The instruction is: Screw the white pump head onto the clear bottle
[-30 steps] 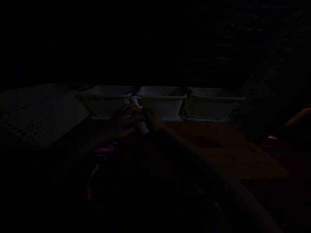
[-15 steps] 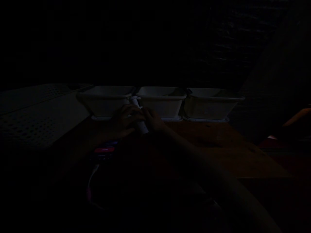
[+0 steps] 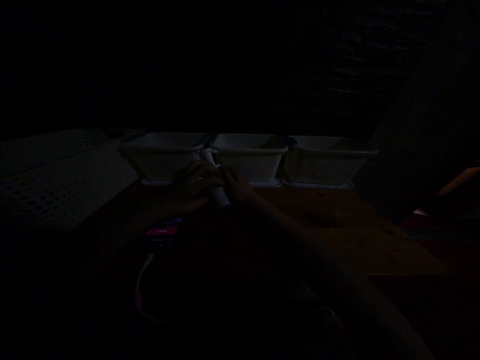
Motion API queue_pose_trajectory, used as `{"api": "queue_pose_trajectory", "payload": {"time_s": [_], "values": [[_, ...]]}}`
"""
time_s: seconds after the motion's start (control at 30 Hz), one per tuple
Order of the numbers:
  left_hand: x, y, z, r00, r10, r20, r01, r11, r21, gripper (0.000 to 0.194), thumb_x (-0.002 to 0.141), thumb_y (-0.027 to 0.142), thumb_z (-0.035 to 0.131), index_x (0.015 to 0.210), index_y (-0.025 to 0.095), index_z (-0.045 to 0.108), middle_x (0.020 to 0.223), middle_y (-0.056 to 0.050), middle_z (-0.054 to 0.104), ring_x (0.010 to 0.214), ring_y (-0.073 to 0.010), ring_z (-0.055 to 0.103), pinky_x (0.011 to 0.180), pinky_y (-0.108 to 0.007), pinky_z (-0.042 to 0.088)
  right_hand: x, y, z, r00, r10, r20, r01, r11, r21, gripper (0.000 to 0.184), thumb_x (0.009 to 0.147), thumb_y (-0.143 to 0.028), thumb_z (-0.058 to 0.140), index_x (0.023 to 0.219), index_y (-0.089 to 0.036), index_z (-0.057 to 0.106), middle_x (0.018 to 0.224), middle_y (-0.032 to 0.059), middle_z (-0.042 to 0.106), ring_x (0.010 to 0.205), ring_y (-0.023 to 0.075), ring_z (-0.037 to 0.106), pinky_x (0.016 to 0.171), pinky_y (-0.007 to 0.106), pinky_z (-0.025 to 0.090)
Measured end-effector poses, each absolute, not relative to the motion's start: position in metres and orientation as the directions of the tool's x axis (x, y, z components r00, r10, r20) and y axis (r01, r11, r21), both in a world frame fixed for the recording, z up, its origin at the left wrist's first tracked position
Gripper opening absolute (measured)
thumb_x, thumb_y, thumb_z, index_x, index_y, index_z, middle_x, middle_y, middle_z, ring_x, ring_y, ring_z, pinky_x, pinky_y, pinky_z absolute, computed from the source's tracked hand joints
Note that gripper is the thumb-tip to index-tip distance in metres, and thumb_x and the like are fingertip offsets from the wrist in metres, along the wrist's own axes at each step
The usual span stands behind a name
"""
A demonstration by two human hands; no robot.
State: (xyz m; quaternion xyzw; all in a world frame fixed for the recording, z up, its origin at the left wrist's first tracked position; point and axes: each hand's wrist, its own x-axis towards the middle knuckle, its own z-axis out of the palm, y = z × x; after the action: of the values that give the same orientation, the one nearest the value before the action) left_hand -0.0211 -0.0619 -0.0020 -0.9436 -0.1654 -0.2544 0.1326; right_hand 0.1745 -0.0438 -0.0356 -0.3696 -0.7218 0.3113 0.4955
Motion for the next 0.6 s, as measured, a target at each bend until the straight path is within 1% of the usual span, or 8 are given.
{"api": "queue_pose_trajectory", "payload": {"time_s": [0.2, 0.4, 0.5, 0.6], "values": [[-0.0212, -0.0604, -0.0027, 0.812, 0.264, 0.520, 0.383, -0.914, -0.134, 0.064, 0.076, 0.004, 0.064, 0.132, 0.030, 0.048, 0.139, -0.008, 0.044, 0.135, -0.0325, 0.035, 0.108, -0.056, 0.039, 0.1750, -0.0420, -0.0359, -0.222, 0.851, 0.476, 0.229, 0.520, -0.823, 0.047, 0.098, -0.053, 0.037, 0.102, -0.016, 0.066, 0.106, 0.0106, 0.069, 0.104, 0.0226, 0.063, 0.099, 0.039, 0.047], [-0.0212, -0.0607, -0.0026, 0.812, 0.238, 0.534, 0.374, -0.913, -0.162, 0.058, 0.078, 0.004, 0.062, 0.130, 0.026, 0.050, 0.138, -0.009, 0.045, 0.133, -0.0316, 0.036, 0.109, -0.054, 0.038, 0.1761, -0.0418, -0.0361, -0.243, 0.829, 0.503, 0.250, 0.555, -0.794, 0.049, 0.098, -0.055, 0.035, 0.097, -0.017, 0.066, 0.099, 0.0093, 0.068, 0.101, 0.0228, 0.062, 0.097, 0.038, 0.048], [-0.0212, -0.0610, -0.0022, 0.812, 0.238, 0.533, 0.368, -0.918, -0.150, 0.060, 0.077, 0.004, 0.063, 0.131, 0.027, 0.050, 0.138, -0.009, 0.045, 0.134, -0.0312, 0.035, 0.110, -0.053, 0.038, 0.1763, -0.0415, -0.0370, -0.247, 0.821, 0.515, 0.244, 0.567, -0.787, 0.049, 0.098, -0.054, 0.035, 0.100, -0.016, 0.065, 0.101, 0.0099, 0.067, 0.101, 0.0226, 0.062, 0.096, 0.038, 0.048], [-0.0211, -0.0609, -0.0020, 0.812, 0.249, 0.527, 0.375, -0.916, -0.145, 0.060, 0.077, 0.004, 0.063, 0.131, 0.027, 0.050, 0.138, -0.009, 0.045, 0.134, -0.0317, 0.035, 0.110, -0.054, 0.038, 0.1761, -0.0406, -0.0378, -0.232, 0.836, 0.497, 0.241, 0.544, -0.804, 0.047, 0.097, -0.055, 0.037, 0.100, -0.017, 0.065, 0.101, 0.0091, 0.068, 0.102, 0.0219, 0.062, 0.097, 0.037, 0.047]]}}
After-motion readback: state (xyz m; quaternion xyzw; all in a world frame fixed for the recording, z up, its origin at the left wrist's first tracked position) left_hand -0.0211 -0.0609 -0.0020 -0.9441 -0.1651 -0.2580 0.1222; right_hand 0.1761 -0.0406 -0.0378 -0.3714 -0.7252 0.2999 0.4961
